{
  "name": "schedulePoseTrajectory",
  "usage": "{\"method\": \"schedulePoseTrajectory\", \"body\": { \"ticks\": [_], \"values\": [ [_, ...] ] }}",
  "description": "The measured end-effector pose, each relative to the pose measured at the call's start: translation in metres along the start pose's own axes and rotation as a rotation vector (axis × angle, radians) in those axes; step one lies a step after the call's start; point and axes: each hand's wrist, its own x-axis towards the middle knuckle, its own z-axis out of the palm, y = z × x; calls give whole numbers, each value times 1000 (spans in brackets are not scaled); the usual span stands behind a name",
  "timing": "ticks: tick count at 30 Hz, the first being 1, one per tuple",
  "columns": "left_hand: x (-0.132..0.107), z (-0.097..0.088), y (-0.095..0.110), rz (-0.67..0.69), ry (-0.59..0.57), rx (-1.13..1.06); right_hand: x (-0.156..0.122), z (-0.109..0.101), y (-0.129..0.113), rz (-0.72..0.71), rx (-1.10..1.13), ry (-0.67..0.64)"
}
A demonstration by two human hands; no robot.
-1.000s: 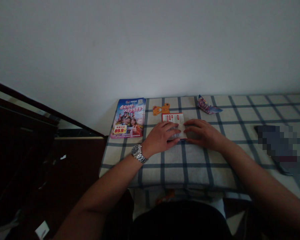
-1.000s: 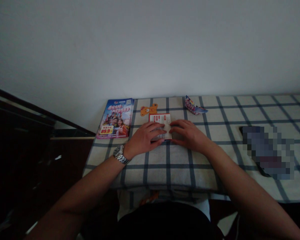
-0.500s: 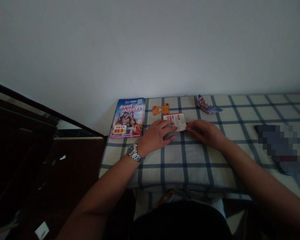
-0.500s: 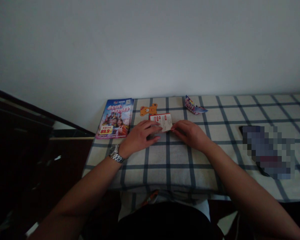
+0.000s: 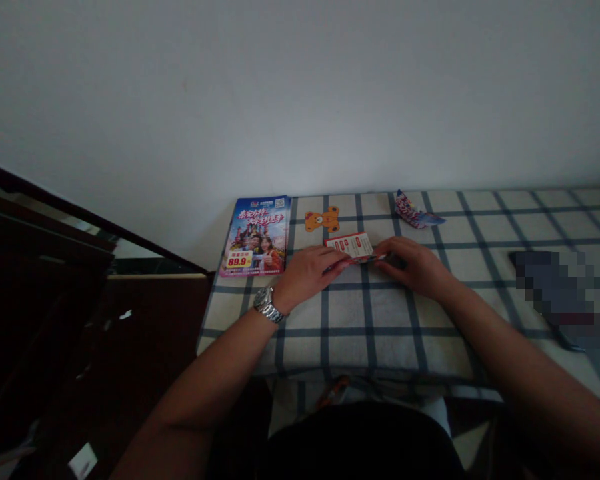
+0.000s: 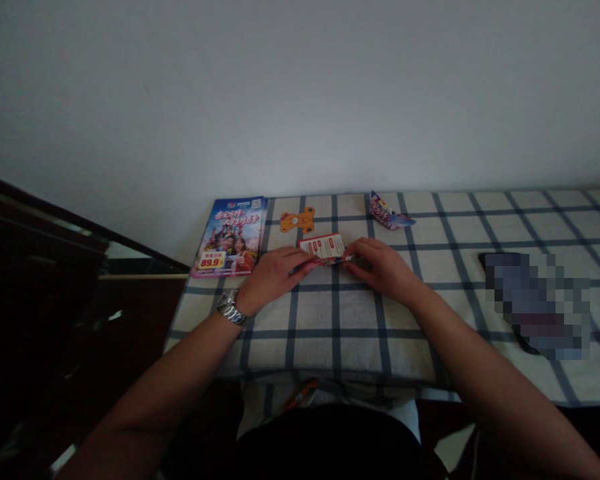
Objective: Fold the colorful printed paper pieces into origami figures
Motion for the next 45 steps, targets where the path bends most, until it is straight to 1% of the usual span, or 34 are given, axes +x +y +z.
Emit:
{"method": "schedulePoseTrajectory", "body": {
  "ticks": [3,6,9,11,14,19,21,27,32,39,45],
  "values": [
    [-1,-1,2,-32,-18,-16,0,0,-1,20,-4,5],
    [-1,-2,5,-124,-26,2,0,1,-3,89,-23,10],
    [0,-4,7,-190,-35,-58,-1,3,-4,161,0,-1],
    [1,-5,8,-194,-25,-118,-2,5,-4,197,46,-4],
    [4,-4,10,-170,23,-172,-2,7,-4,231,100,1],
    [6,2,8,-143,89,-134,-1,10,-3,268,78,16],
    [6,4,5,-132,112,-96,0,11,-3,265,74,19],
    [6,9,0,-172,77,-12,4,11,-1,191,42,82],
    [8,10,0,-171,72,7,4,13,1,138,11,80],
    [8,8,0,-155,57,12,5,14,-4,135,-20,71],
    [6,6,0,-103,25,32,7,14,-6,148,-14,84]
  ]
}}
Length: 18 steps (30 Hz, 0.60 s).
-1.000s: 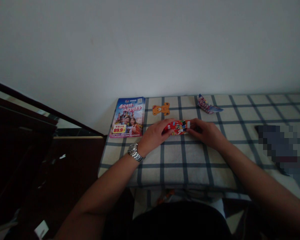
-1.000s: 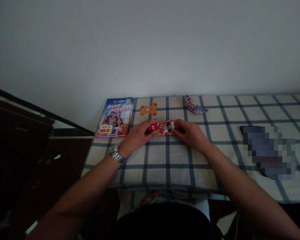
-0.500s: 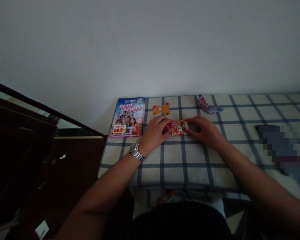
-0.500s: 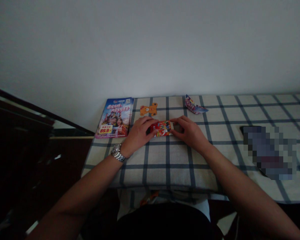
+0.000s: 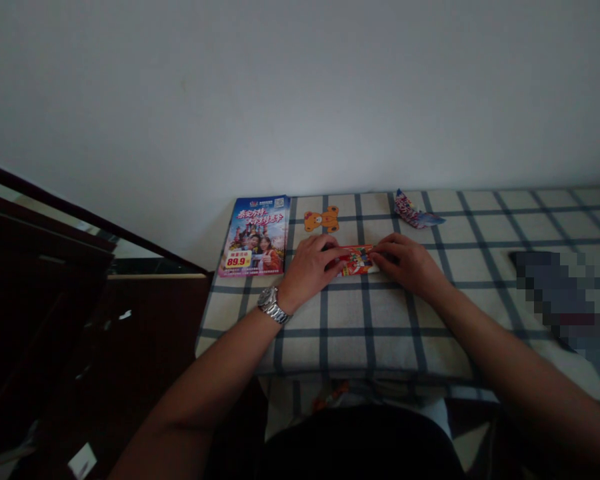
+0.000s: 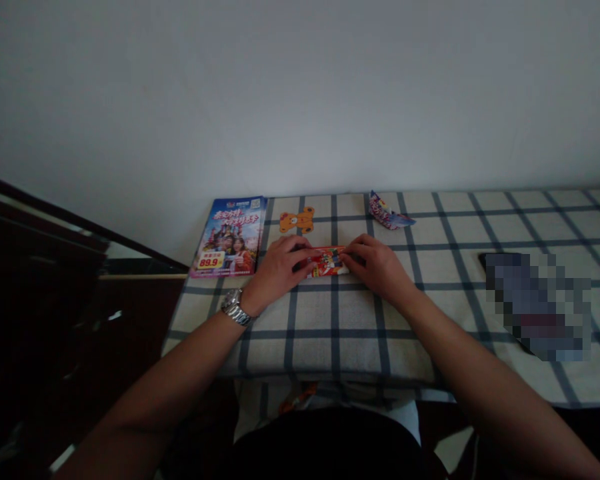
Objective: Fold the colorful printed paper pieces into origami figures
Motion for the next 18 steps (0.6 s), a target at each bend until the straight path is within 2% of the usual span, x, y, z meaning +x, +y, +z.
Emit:
{"method": "schedulePoseTrajectory", "body": {
  "ticks": [9,18],
  "values": [
    [0,-1,1,53,-57,46,1,2,-1,13,-14,31],
    [0,-1,1,44,-76,55,1,4,1,54,-43,28]
  ]
}}
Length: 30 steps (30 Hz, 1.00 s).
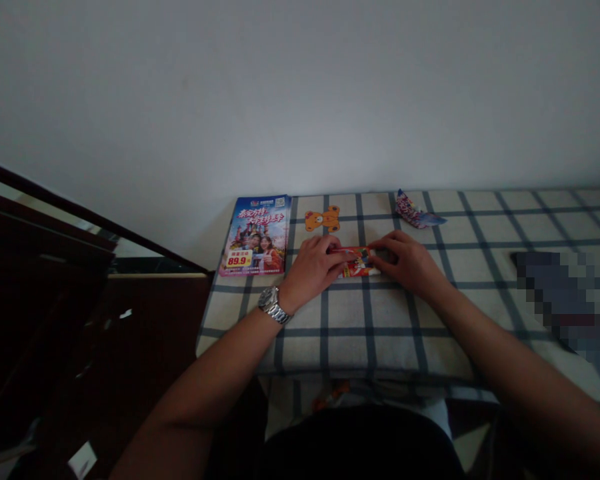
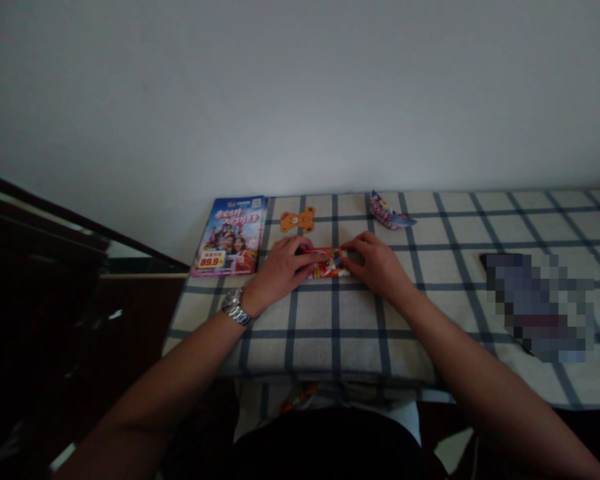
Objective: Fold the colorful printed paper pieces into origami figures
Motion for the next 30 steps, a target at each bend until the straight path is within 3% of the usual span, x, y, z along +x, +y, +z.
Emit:
{"method": "schedulePoseTrajectory", "body": {
  "ticks": [10,21,30],
  "values": [
    [-1,0,1,-3,2,-13,1,-1,-4,19,-11,31],
    [-2,3,4,-185,105,-21,3,3,2,-8,-17,33],
    [1,0,3,-184,85,-27,4,2,-1,19,-16,12]
  ]
}}
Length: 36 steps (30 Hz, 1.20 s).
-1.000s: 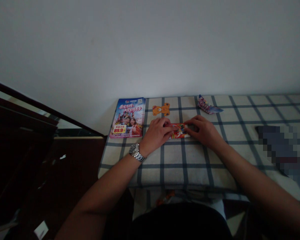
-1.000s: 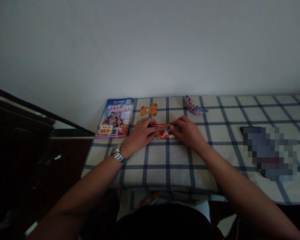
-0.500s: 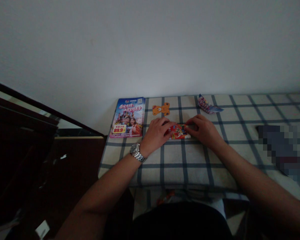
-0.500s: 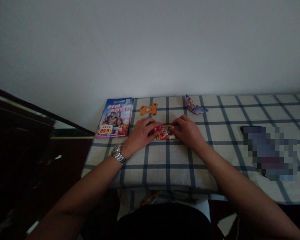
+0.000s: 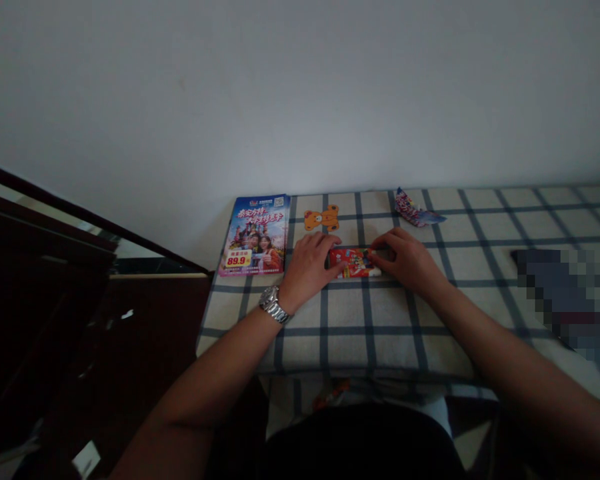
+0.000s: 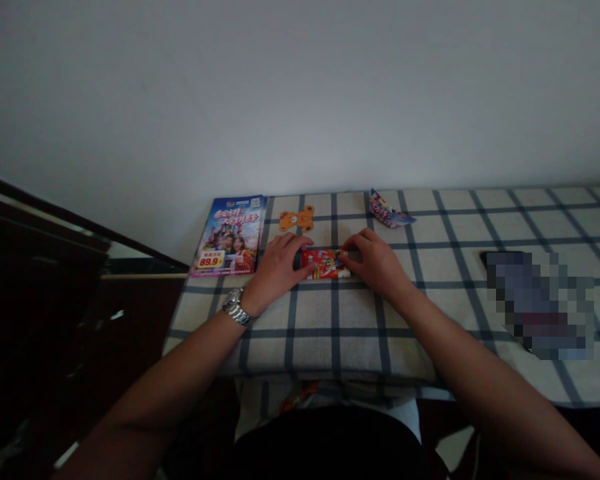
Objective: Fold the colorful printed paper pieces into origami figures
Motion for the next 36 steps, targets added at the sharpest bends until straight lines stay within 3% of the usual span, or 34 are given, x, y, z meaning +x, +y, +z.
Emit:
{"method": "schedulePoseTrajectory", "body": {
  "ticks": [36],
  "values": [
    [0,0,0,-41,5,-46,1,2,4,-10,-7,-1]
  ]
}}
